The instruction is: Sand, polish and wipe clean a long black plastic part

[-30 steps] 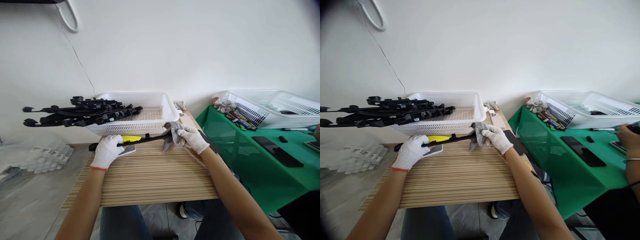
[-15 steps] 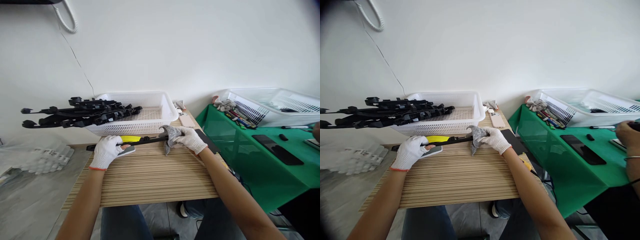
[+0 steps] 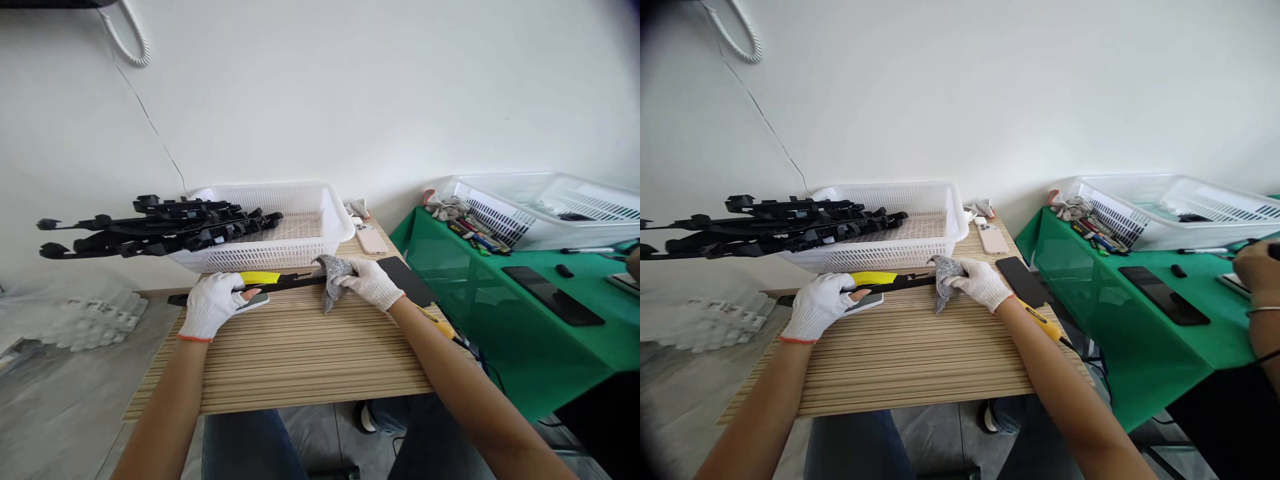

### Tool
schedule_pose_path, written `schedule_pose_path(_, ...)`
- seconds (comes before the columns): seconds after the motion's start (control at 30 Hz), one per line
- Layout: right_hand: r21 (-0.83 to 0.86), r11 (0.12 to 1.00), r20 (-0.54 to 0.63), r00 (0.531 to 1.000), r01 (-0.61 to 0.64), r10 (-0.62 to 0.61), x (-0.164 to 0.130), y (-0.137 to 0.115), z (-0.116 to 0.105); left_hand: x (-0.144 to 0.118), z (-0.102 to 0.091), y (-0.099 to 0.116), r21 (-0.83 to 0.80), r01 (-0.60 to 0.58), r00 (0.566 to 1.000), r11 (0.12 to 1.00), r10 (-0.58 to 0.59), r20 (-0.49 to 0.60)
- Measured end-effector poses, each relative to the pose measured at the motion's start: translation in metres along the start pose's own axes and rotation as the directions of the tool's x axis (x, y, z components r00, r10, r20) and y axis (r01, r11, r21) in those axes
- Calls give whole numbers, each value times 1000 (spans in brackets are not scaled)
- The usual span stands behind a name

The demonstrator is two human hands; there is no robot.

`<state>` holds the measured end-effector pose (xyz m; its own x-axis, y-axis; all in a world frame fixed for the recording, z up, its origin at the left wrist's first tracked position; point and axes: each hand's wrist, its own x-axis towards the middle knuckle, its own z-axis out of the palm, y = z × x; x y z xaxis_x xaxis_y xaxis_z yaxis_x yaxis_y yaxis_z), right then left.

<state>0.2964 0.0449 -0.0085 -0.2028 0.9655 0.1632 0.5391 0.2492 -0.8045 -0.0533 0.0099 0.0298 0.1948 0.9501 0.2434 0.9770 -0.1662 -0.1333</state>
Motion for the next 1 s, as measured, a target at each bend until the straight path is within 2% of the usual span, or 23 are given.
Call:
schedule_pose_path(0.13,-29,996,30,996,90,-89,0,-4,1,0,0,-2,4,13,1000,1000,-13,0)
schedule_pose_path(0.3,-179,982,-35,998,-61,56,-5,-12,4,0,-2,1,-4,-23,1000,1000,23,-11)
schedule_pose_path(0.5,-278,960,-56,998,-23,7,-6,-19,-2,0,-6,2,3,44,999,999,-44,-7)
schedule_pose_path(0.6,-370,921,-140,988,-120,72,-7,-25,-1,1,-5,2,-10,31,999,999,-31,-39)
schedule_pose_path(0.7,-438,876,-174,975,-201,137,-8,-29,1,1,-4,2,-19,-10,998,1000,9,-64)
schedule_pose_path(0.87,-407,912,-101,995,-50,9,-7,-27,-1,1,-3,2,-30,29,995,999,-31,-92)
schedule_pose_path(1.0,-470,871,-147,986,-141,80,-7,-27,-1,0,-1,2,-15,22,995,1000,-23,-102)
